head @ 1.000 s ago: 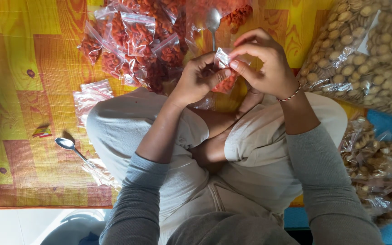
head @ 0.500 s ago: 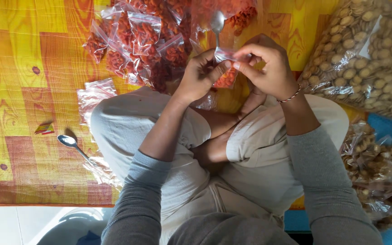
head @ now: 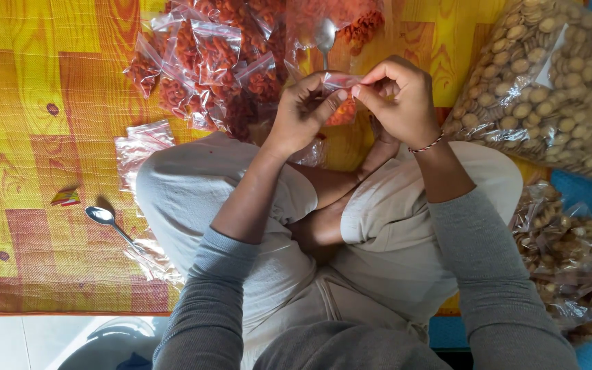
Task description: Fill small plastic bags with dried red food items using a spoon and seal them.
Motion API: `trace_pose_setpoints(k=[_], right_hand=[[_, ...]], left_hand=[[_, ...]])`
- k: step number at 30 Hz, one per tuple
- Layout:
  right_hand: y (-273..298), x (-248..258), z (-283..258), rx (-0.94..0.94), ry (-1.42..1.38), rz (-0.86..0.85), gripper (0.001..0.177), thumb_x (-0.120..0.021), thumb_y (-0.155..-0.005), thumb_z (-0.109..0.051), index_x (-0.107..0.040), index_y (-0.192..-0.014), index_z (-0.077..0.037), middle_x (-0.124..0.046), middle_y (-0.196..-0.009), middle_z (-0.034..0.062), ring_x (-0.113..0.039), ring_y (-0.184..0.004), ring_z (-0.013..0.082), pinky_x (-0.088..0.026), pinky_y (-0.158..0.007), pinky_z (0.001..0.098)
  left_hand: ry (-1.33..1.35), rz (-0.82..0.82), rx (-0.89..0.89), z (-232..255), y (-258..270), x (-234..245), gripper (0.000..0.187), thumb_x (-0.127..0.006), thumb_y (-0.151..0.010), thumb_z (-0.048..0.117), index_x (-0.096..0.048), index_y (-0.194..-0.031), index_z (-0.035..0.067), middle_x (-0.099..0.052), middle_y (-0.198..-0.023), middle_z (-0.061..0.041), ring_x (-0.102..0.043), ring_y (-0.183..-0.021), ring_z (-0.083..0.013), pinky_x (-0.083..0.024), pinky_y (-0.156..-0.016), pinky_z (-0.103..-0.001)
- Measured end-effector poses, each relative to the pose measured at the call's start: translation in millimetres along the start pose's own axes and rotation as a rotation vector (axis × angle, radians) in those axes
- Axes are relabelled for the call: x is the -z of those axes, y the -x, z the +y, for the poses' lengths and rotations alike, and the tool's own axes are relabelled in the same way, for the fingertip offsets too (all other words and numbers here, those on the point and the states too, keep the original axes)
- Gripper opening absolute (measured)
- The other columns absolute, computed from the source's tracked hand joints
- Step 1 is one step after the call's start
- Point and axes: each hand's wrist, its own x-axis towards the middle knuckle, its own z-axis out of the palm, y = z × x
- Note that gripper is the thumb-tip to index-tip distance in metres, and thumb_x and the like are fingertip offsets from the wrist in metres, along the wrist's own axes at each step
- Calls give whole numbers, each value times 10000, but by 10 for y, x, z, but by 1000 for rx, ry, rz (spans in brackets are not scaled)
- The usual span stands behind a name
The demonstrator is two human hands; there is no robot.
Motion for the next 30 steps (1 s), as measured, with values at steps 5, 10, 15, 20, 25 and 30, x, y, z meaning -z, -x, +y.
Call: trace_pose_setpoints(k=[5, 10, 15, 20, 25, 30], right_hand=[[-12, -31, -24, -130, -242, -30, 161, -775, -984, 58, -642, -1014, -27, -675, -950, 64, -649, -846, 102, -521, -743, 193], [-15, -32, 0, -148, -216, -90, 146, -763, -982, 16, -689, -1108, 6, -714, -1030, 94, -674, -911, 110, -547, -808, 201], [13, -28, 97, -114, -94, -62, 81, -777, -1028, -88, -731, -1026, -22, -696, -901, 22, -462, -661, 32, -363, -585, 193], [-4, -30, -29, -154, -144, -105, 40, -736, -1037, -68, -724, -1050, -32, -715, -945, 31, -512, -703, 26, -401, -628, 178], [-1, -16, -54, -118, -177, -135, 58, -750, -1009, 0, -715, -1055, 10, -702, -1012, 87, -622, -848, 99, -514, -768, 213], [4, -8, -60, -68, -65, -121, 38, -748, -1026, -27, -734, -1059, -15, -686, -952, 55, -533, -708, 72, -406, -629, 216]], left_hand=[[-40, 64, 2, -102, 14, 18, 92, -641, -1043, 134, -705, -1073, 75, -682, -924, 5, -575, -716, -58, -496, -645, -204], [-22, 81, -6, -84, 14, 7, 104, -630, -1045, 122, -706, -1097, 72, -738, -1049, -29, -679, -965, -97, -550, -886, -238], [16, 71, 39, -154, 8, 21, 180, -683, -1019, 161, -708, -1163, 55, -732, -1113, -62, -693, -1039, -134, -594, -949, -270], [-54, 65, 2, -108, 2, 30, 90, -663, -1018, 94, -742, -1055, 73, -761, -1028, -27, -703, -949, -102, -578, -884, -245], [-26, 102, 39, -90, 8, 40, 72, -647, -1018, 111, -713, -1008, 83, -722, -914, -4, -648, -832, -73, -532, -779, -227], [-63, 74, 39, -76, 19, 26, 30, -688, -989, 82, -714, -1005, 82, -687, -905, 19, -624, -813, -63, -520, -758, -217]])
